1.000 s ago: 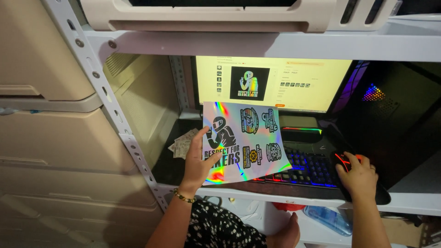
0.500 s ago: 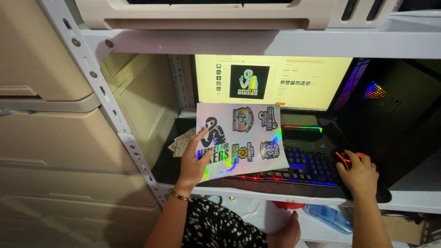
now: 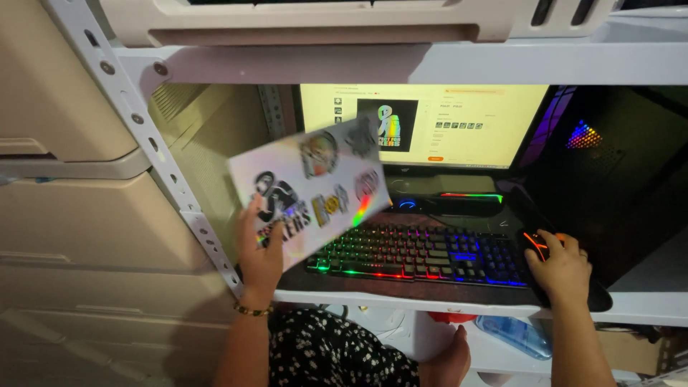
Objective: A person is using a computer to browse and select graphic designs on a website, while holding a physical sheet of printed stickers for comparison.
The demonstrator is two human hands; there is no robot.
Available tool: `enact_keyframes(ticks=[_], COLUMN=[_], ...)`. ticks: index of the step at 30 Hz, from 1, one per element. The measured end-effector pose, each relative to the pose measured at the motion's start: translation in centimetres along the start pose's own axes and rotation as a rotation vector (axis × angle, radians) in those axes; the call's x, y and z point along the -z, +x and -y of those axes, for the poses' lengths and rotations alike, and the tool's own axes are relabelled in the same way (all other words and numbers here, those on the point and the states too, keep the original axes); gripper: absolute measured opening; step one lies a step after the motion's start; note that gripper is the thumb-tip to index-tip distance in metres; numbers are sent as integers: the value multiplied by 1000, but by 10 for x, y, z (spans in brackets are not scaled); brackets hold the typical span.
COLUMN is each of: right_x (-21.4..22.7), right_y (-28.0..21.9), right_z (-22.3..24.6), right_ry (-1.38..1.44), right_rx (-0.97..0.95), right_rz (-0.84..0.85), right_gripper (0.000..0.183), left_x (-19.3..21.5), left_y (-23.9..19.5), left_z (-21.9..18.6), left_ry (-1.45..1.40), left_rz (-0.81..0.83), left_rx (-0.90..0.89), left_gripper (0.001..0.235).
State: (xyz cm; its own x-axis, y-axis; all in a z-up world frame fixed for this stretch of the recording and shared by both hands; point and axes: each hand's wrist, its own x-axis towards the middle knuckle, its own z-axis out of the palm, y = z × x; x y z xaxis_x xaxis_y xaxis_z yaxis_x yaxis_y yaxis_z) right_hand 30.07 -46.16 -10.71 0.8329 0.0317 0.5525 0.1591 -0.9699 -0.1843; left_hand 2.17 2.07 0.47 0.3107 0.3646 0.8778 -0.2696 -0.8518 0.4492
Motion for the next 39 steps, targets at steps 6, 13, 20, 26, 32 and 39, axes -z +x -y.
enact_keyframes(ticks=[6, 13, 20, 26, 32, 39], right_x=[2, 1, -12, 3, 7, 5], right_y=[1, -1, 5, 3, 3, 3], right_z=[3, 1, -7, 6, 9, 8], right_ry=[-2, -21, -36, 66, 75, 114], right_rx=[-30, 23, -48, -22, -36, -6], right_rz=[36, -53, 35, -6, 8, -11], right_gripper=[59, 57, 55, 58, 59, 55], left_x=[7, -18, -34, -20, -27, -23], left_y=[-4, -37, -55, -62, -76, -78], left_z=[-9, 57, 91, 58, 65, 58], left_ry=[169, 330, 448, 352, 413, 392], left_rz=[-181, -213, -327, -154, -95, 9], left_rx=[-74, -81, -56, 112, 186, 331], left_gripper=[51, 52, 57, 67, 78, 79])
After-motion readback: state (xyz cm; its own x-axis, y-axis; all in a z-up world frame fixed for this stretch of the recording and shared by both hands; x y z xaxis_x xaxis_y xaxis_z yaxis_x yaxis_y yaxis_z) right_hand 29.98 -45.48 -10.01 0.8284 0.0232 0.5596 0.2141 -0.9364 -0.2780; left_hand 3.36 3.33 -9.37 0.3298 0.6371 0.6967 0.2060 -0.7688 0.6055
